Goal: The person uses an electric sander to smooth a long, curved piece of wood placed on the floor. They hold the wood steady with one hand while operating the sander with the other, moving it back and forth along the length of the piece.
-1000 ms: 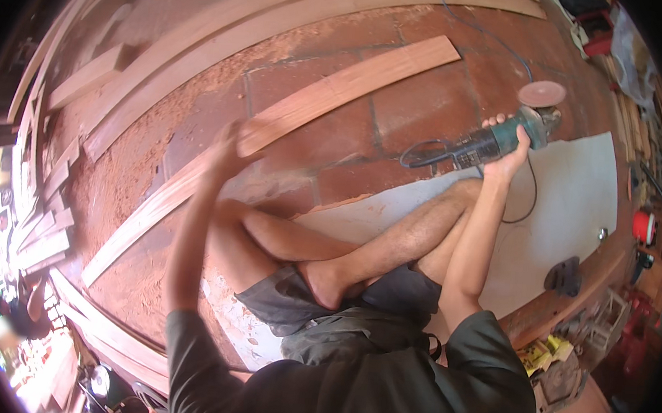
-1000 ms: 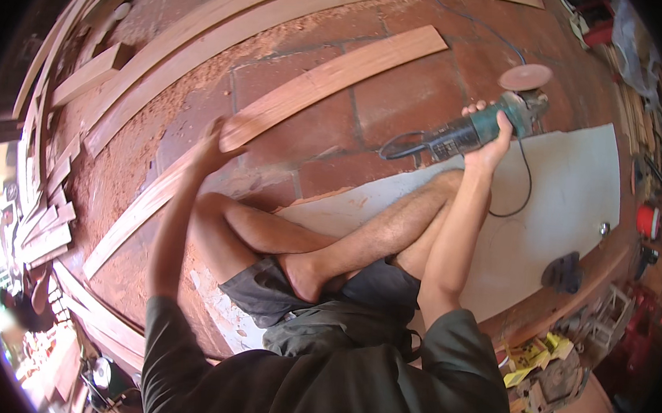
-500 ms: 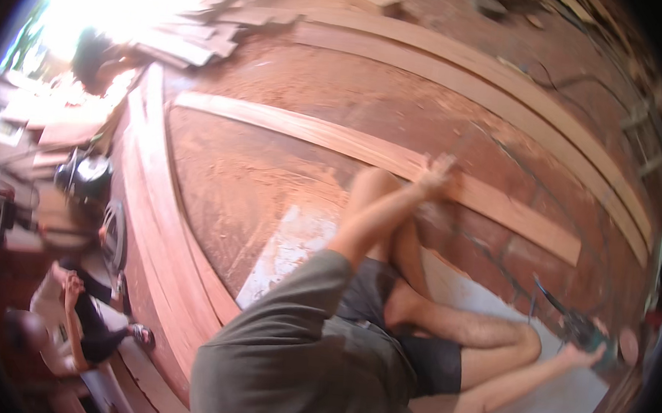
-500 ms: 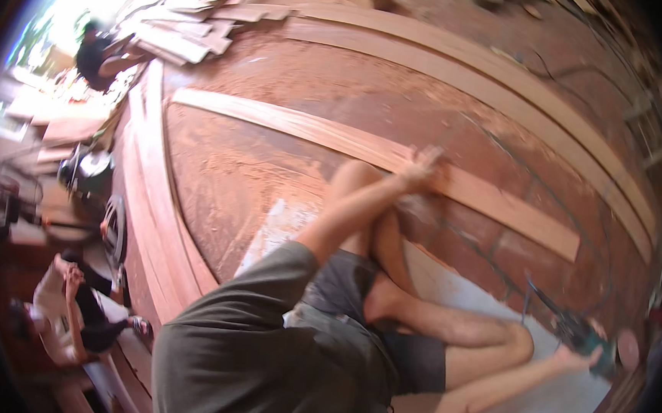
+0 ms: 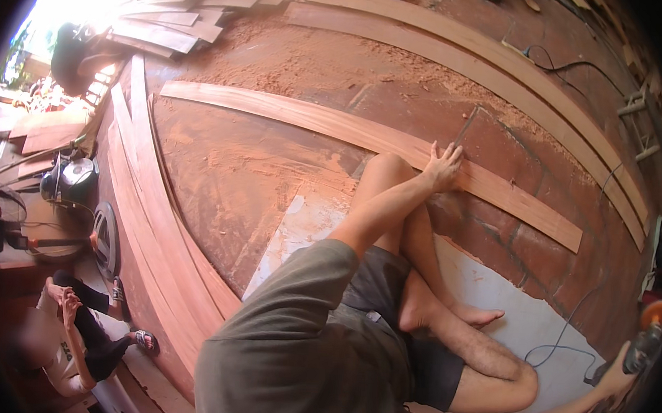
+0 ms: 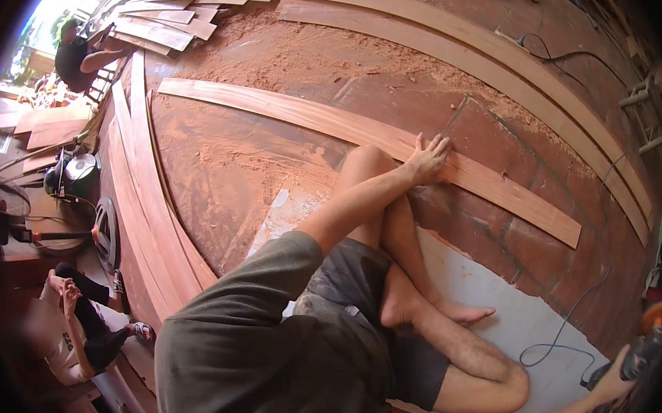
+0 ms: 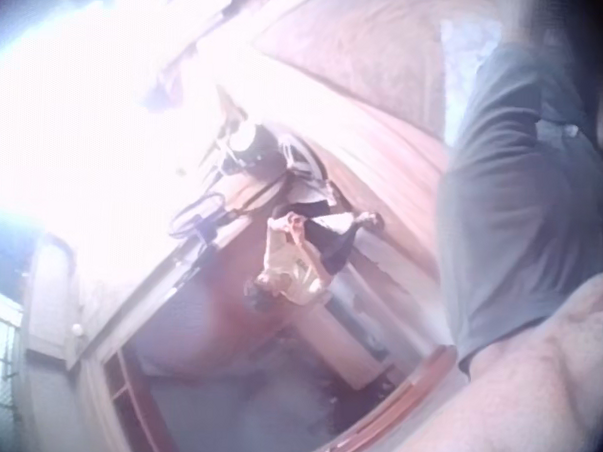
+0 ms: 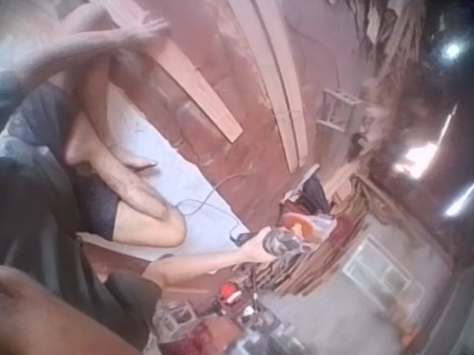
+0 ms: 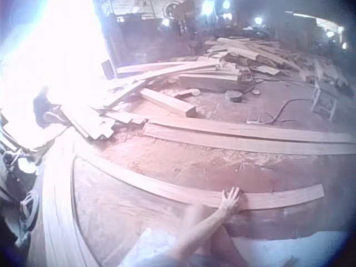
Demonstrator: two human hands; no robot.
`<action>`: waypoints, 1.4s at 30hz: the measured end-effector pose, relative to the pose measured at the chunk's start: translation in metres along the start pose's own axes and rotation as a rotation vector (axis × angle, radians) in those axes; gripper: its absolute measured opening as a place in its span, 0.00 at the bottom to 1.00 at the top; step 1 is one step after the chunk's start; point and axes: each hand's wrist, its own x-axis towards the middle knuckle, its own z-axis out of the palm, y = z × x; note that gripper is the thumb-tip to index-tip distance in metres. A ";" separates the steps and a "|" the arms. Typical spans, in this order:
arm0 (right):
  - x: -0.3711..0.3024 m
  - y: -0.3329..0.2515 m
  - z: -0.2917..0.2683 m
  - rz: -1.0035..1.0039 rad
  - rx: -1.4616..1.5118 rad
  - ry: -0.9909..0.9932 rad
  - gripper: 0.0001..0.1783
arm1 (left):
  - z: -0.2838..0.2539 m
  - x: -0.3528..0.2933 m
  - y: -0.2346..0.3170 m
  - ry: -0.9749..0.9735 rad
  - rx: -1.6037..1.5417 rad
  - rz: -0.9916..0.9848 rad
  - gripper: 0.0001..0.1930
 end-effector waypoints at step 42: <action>-0.054 -0.106 0.346 0.758 0.006 -0.956 0.54 | -0.016 0.012 0.031 0.453 0.039 -0.343 0.16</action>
